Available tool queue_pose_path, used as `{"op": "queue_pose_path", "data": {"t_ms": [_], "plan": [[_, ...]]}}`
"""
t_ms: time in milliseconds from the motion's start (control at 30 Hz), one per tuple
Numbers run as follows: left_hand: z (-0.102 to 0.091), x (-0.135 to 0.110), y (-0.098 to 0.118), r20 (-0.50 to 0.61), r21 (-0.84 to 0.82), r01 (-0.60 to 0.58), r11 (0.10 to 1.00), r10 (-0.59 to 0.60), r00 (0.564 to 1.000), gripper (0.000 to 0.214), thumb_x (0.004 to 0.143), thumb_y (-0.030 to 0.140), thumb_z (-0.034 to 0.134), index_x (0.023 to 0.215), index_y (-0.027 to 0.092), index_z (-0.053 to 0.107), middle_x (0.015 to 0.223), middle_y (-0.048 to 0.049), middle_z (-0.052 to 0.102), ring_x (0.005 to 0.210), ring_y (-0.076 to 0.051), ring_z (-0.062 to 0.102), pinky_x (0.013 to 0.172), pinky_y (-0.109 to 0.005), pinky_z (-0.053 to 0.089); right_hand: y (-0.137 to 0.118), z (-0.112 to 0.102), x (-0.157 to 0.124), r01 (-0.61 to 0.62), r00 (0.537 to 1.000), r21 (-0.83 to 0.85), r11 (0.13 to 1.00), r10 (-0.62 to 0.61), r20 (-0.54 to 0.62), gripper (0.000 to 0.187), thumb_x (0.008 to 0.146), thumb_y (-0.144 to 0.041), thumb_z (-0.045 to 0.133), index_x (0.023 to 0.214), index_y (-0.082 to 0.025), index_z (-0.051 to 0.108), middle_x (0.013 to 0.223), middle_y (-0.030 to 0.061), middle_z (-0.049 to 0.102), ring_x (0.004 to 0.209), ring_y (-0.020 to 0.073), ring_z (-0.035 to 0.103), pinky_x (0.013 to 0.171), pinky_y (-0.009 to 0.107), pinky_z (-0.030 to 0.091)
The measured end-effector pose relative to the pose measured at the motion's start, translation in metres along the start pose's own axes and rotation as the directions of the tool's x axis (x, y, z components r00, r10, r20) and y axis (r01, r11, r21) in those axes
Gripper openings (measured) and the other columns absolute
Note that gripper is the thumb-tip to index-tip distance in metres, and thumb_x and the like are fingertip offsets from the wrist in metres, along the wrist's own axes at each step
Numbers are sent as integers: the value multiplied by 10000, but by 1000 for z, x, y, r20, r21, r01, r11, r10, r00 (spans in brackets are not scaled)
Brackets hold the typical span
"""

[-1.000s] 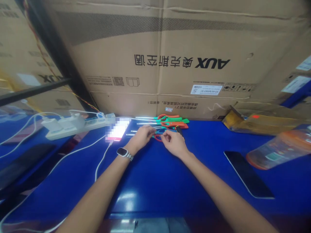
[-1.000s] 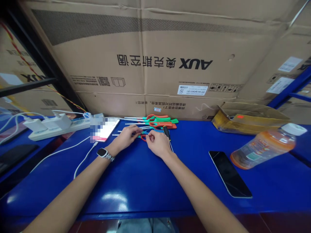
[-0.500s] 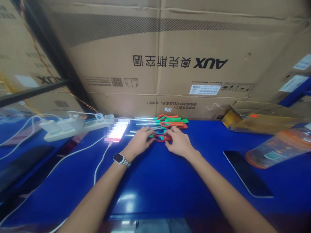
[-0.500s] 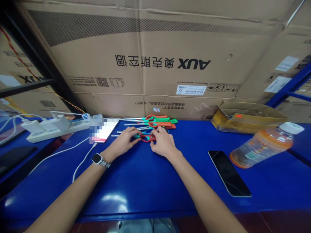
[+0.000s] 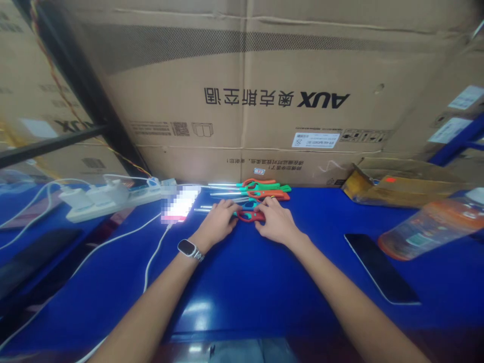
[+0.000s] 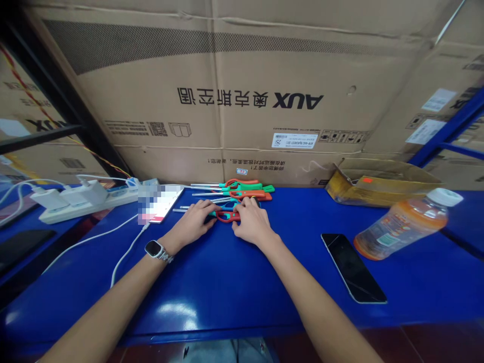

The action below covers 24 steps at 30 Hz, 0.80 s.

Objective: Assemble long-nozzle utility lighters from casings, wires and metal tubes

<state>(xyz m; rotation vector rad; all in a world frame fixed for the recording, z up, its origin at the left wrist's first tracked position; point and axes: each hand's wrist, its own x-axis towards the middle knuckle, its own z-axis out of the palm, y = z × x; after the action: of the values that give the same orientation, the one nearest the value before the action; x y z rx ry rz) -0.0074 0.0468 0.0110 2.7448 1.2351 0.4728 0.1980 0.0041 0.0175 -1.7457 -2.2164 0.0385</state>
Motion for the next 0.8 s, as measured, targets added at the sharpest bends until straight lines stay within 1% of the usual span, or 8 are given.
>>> {"op": "queue_pose_path", "data": {"t_ms": [100,200,300,400,533,633,733,800], "plan": [[1,0,3,2,13,-12,1000,12,1000,331,884,121,523,1194,192,614,1160,-84,620,1068,-273,540,894,-427,426,-1,0,0,17,1000,20,1000,-17,6,236,764,-320,667,978,-221,660,1115,74,586,1075,237,519,726,314,446],[3,0,7,1,10,-31,999,31,1000,328,868,111,524,1167,201,623,1136,-78,629,1067,-269,544,898,-423,415,-4,0,0,35,999,24,999,-35,8,194,746,-299,667,921,-217,651,1060,60,632,1052,243,519,755,327,436],[4,-1,10,3,4,-55,998,55,998,309,871,118,525,1149,202,629,1092,-75,641,1064,-268,550,903,-423,408,-7,1,-1,52,999,41,998,-52,-7,179,754,-271,640,925,-219,624,985,38,680,1014,241,526,773,331,421],[2,-1,10,-22,-19,-61,998,61,998,313,875,145,550,1177,195,612,1120,-74,645,1068,-263,555,915,-417,407,-9,1,-1,37,999,59,998,-37,-17,157,757,-279,629,901,-222,607,933,34,695,988,239,538,750,319,407],[-4,-1,3,-87,-49,4,999,-9,996,326,906,208,559,1232,200,580,1185,-79,632,1104,-272,551,922,-423,415,-13,0,0,-80,996,80,994,84,-36,146,771,-341,627,850,-219,612,863,52,666,906,226,572,703,302,393],[-8,-1,-2,-177,-96,59,994,-76,981,302,928,259,555,1223,202,584,1187,-84,615,1112,-274,549,929,-422,421,-15,-3,2,-174,984,112,978,178,-23,179,812,-394,598,818,-218,626,859,56,655,833,207,590,696,297,388],[-9,0,-6,-275,-146,98,984,-135,952,235,932,278,551,1142,191,610,1129,-80,619,1050,-261,557,893,-394,435,-16,-8,3,-251,968,142,958,251,17,197,828,-409,578,807,-221,631,865,47,669,824,201,610,682,286,371],[-9,1,-6,-346,-174,124,977,-178,921,168,922,291,560,1038,187,620,1057,-71,627,1000,-249,562,847,-365,438,-15,-12,3,-285,959,145,947,282,44,186,834,-392,568,798,-223,636,845,35,685,812,198,624,660,278,350]]}}
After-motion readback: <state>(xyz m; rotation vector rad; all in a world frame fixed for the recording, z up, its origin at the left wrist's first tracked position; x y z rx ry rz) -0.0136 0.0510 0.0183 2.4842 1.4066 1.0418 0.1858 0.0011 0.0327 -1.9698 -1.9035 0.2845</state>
